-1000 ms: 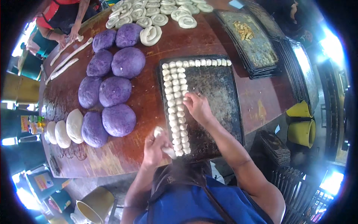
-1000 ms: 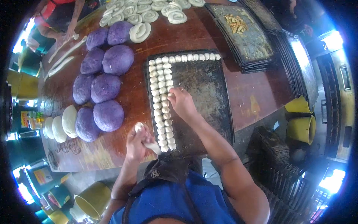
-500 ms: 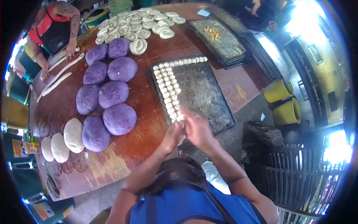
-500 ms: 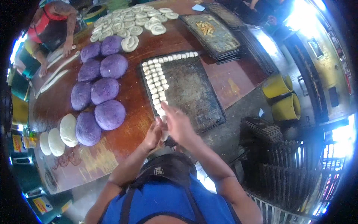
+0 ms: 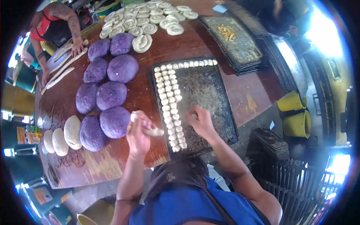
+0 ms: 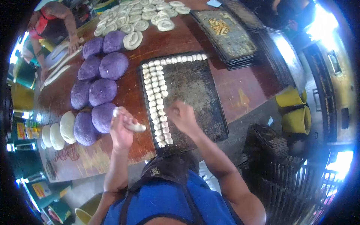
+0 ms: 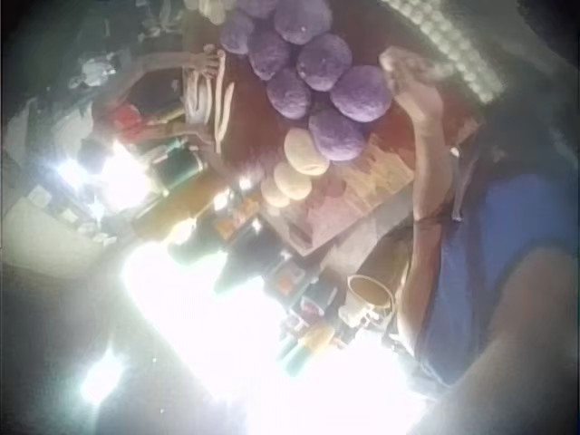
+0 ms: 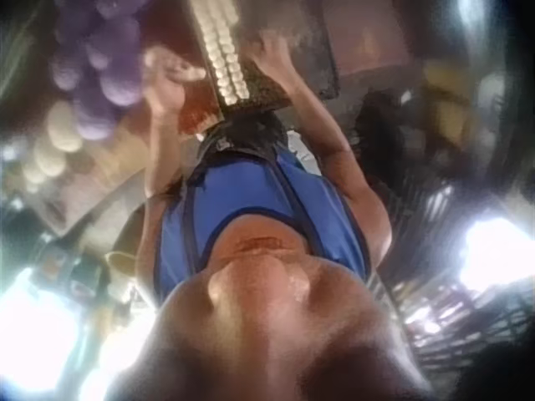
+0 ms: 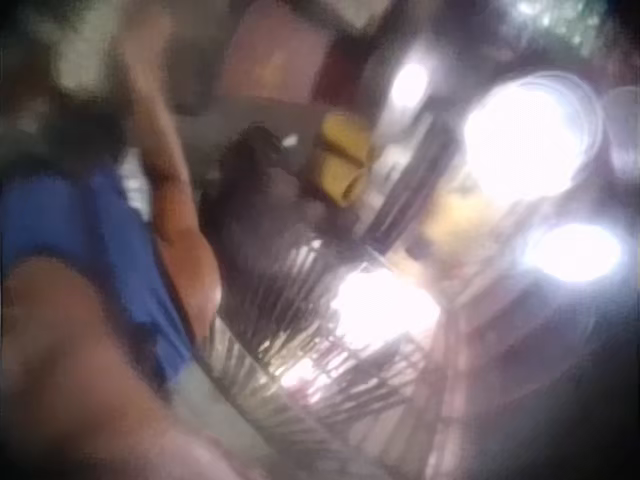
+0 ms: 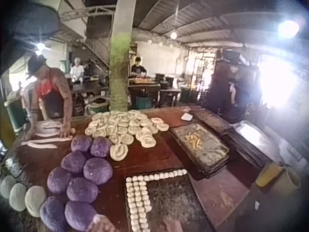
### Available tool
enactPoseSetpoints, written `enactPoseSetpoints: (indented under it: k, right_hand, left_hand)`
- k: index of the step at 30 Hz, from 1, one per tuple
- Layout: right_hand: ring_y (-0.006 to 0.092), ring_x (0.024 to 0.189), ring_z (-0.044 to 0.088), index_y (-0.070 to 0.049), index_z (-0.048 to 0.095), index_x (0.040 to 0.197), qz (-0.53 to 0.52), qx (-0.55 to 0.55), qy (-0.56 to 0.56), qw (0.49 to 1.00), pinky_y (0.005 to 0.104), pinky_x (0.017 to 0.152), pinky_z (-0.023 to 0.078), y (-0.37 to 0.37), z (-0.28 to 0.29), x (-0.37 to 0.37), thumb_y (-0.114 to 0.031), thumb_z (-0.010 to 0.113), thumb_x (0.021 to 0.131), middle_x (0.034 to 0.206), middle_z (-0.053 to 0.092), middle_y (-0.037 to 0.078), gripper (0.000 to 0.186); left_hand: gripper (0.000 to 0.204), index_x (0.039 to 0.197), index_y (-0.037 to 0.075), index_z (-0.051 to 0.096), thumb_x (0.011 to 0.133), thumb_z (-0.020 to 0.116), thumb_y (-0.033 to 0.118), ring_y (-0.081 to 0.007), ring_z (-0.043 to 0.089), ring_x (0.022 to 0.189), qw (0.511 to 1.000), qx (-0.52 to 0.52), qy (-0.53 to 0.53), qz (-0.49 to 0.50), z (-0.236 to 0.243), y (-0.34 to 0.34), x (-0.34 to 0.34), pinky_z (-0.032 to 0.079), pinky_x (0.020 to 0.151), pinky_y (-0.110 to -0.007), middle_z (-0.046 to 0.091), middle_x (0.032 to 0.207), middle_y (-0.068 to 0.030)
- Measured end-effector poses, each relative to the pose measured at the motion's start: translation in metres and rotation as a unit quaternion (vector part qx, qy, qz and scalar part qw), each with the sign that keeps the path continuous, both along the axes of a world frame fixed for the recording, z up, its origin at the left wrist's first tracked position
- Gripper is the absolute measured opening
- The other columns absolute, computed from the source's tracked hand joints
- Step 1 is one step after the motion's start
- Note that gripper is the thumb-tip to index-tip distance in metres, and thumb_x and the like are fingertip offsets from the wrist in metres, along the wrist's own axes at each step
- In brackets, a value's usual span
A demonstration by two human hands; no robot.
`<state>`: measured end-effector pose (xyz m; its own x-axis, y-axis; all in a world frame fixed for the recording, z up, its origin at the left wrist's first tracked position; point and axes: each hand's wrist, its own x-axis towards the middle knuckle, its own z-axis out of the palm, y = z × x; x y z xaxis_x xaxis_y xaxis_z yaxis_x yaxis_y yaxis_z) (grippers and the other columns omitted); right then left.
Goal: The person places an empty baking tray on the table, pinches off small pieces from a strip of dough by hand, and arranges them in rows on the tray.
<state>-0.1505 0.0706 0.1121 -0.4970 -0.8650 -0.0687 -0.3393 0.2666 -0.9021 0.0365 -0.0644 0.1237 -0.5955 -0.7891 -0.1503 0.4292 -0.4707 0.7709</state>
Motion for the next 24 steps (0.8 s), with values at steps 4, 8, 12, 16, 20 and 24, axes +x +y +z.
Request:
enactPoseSetpoints:
  k: [4, 8, 12, 16, 20, 24]
  right_hand:
    - [0.0273, 0.075, 0.065, -0.003, 0.061, 0.093, -0.008, -0.035, 0.209, 0.977, 0.0372, 0.066, 0.052, -0.038, -0.071, -0.028, -0.014, 0.065, 0.085, 0.088, 0.064, 0.015, 0.015]
    - [0.04, 0.088, 0.063, -0.003, 0.058, 0.105, -0.014, 0.053, 0.154, 0.987, 0.045, 0.077, 0.052, -0.052, -0.068, -0.031, -0.011, 0.063, 0.084, 0.097, 0.061, 0.021, 0.023]
    - [0.0358, 0.086, 0.065, -0.002, 0.057, 0.107, -0.009, -0.029, 0.144, 0.989, 0.0445, 0.072, 0.052, -0.015, -0.002, 0.014, -0.011, 0.064, 0.083, 0.096, 0.063, 0.02, 0.026]
    - [0.0285, 0.085, 0.065, -0.004, 0.062, 0.1, 0.178, -0.089, 0.124, 0.972, 0.0392, 0.071, 0.053, 0.051, 0.077, 0.093, -0.013, 0.069, 0.083, 0.095, 0.064, 0.015, 0.02]
    - [0.025, 0.078, 0.066, -0.002, 0.064, 0.104, 0.006, -0.061, 0.151, 0.987, 0.0351, 0.07, 0.054, 0.042, 0.073, 0.098, -0.008, 0.065, 0.085, 0.094, 0.065, 0.016, 0.02]
    - [0.0262, 0.075, 0.066, -0.002, 0.059, 0.117, -0.08, -0.107, 0.118, 0.984, 0.0336, 0.068, 0.053, 0.049, 0.049, 0.107, -0.008, 0.064, 0.085, 0.095, 0.065, 0.016, 0.033]
  left_hand:
    - [0.012, 0.095, 0.005, 0.054, 0.098, 0.049, 0.016, -0.0108, 0.052, 0.053, 0.951, -0.038, -0.262, -0.162, -0.017, 0.047, 0.005, 0.045, 0.051, -0.026, 0.052, 0.067, -0.0011]
    - [0.016, 0.105, 0.004, 0.053, 0.099, 0.047, 0.017, -0.012, 0.054, 0.065, 0.993, 0.085, -0.059, -0.053, -0.04, 0.03, 0.013, 0.05, 0.059, -0.028, 0.054, 0.077, -0.0016]
    - [0.035, 0.13, 0.001, 0.043, 0.096, 0.045, 0.009, -0.0135, 0.054, 0.073, 0.948, -0.106, -0.296, -0.055, -0.043, 0.034, 0.011, 0.051, 0.065, -0.028, 0.054, 0.091, -0.0051]
    - [0.031, 0.123, 0.0, 0.05, 0.092, 0.048, 0.005, -0.0158, 0.058, 0.083, 0.836, -0.492, -0.154, -0.188, 0.005, 0.065, 0.037, 0.05, 0.074, -0.03, 0.057, 0.105, -0.0077]
    - [0.026, 0.117, -0.002, 0.054, 0.096, 0.053, 0.014, -0.0141, 0.057, 0.085, 0.918, -0.168, -0.114, -0.341, -0.029, 0.062, 0.041, 0.048, 0.074, -0.03, 0.06, 0.096, -0.0076]
    - [0.024, 0.115, 0.002, 0.058, 0.096, 0.055, 0.017, -0.0132, 0.057, 0.084, 0.889, -0.212, -0.165, -0.37, -0.013, 0.059, 0.029, 0.047, 0.073, -0.03, 0.062, 0.093, -0.0063]
